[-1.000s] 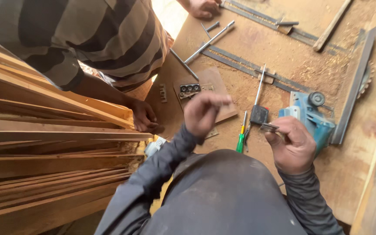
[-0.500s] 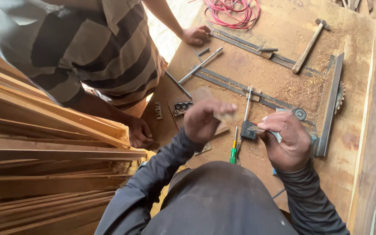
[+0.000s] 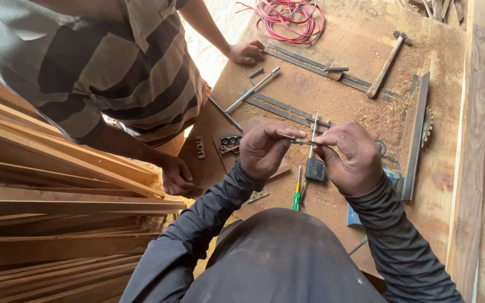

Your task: The person manipulates metal hinges and components on a workbench, using a screwdriver to tighten screws and assemble the parts.

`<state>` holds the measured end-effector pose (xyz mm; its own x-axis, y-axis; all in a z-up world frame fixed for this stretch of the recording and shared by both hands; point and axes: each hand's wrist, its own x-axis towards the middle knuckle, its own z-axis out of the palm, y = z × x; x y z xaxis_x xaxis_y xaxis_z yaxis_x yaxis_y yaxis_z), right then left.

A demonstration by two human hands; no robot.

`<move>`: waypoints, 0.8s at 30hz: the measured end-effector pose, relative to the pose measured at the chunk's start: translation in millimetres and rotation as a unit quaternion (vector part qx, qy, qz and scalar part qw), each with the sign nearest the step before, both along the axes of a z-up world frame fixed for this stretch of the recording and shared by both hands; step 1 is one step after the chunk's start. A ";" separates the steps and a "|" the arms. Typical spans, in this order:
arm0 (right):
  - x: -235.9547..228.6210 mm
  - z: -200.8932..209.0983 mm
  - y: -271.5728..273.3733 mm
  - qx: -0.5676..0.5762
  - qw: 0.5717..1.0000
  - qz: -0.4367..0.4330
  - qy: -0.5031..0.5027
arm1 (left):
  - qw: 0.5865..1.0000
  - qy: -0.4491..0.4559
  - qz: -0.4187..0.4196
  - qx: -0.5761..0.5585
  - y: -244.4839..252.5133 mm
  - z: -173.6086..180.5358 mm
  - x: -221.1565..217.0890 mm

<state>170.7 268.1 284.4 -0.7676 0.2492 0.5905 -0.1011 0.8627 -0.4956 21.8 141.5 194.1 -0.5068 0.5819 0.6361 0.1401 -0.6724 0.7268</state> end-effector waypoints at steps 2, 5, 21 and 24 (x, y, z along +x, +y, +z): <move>-0.8 -1.7 0.1 0.001 1.000 -0.008 -0.003 | 1.000 -0.008 -0.003 0.003 0.7 -1.9 1.1; -3.5 -3.0 0.7 0.000 1.000 -0.011 -0.001 | 1.000 -0.024 -0.007 0.006 2.0 -5.9 1.9; -2.6 -6.3 2.7 -0.009 1.000 -0.019 -0.014 | 0.992 -0.113 -0.057 0.029 8.8 -24.5 10.6; -2.7 -6.6 3.1 -0.011 1.000 -0.016 -0.013 | 0.991 -0.119 -0.054 0.013 9.6 -24.8 11.4</move>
